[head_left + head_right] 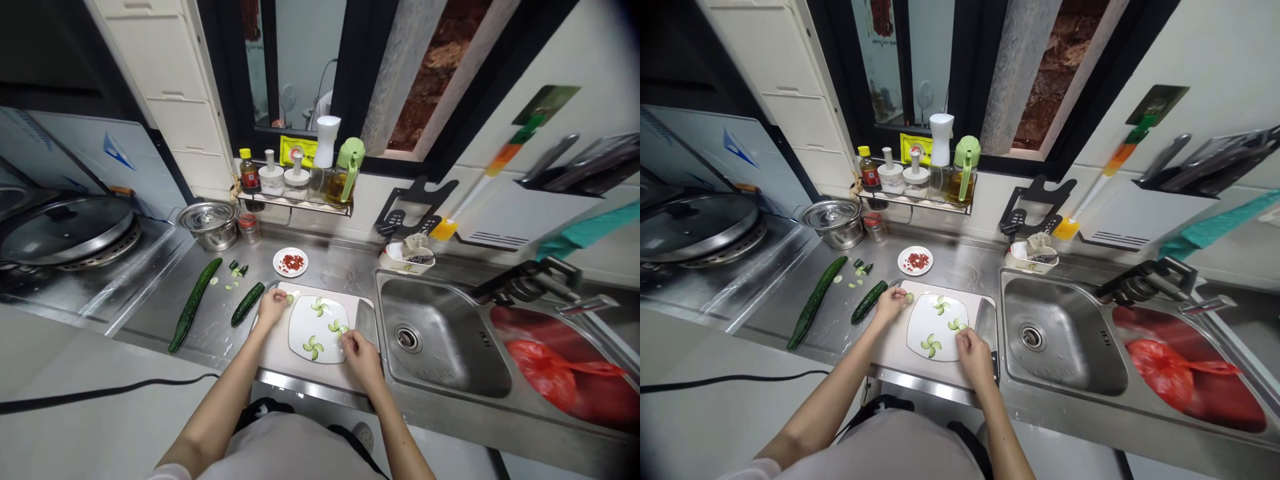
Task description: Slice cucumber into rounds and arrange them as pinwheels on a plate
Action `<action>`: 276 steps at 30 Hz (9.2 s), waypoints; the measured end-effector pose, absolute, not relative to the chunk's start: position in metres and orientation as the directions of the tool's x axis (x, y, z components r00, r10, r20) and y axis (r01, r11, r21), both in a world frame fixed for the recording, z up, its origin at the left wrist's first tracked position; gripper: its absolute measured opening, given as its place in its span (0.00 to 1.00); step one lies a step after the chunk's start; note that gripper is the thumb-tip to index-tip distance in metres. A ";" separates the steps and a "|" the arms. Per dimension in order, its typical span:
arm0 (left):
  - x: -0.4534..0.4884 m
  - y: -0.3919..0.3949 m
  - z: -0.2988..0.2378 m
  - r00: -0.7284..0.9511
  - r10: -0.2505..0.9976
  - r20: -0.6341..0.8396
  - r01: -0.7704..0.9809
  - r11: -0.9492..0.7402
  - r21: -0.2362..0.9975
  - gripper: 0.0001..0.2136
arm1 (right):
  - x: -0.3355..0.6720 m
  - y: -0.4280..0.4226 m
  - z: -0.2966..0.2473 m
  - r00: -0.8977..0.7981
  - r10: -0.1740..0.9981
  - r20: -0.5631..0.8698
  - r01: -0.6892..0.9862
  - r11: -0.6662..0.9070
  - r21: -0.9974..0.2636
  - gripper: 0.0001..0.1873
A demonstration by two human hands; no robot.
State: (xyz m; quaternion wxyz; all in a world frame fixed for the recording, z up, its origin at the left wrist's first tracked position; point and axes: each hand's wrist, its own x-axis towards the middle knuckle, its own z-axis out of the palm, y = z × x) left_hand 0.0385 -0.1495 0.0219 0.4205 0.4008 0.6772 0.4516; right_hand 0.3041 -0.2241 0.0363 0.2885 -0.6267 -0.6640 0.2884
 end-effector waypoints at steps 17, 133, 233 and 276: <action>0.078 -0.180 0.129 -0.111 0.986 -0.124 -0.143 0.107 0.984 0.20 | 0.236 -0.167 0.129 -0.194 0.902 0.385 0.389 0.431 -0.814 0.10; 0.053 -0.171 -0.003 0.027 0.999 -0.035 0.798 -0.001 0.602 0.09 | 0.198 -0.187 0.021 -0.354 0.899 -0.257 0.928 0.305 -0.214 0.20; 0.067 -0.188 0.101 -0.096 0.986 -0.139 -0.209 0.117 0.971 0.19 | 0.223 -0.165 0.090 -0.282 0.959 -0.015 0.103 0.014 -0.995 0.11; 0.058 -0.184 0.007 -0.078 0.993 -0.084 0.792 0.113 0.600 0.06 | 0.207 -0.151 0.015 -0.230 0.943 -0.242 0.846 0.071 -0.529 0.10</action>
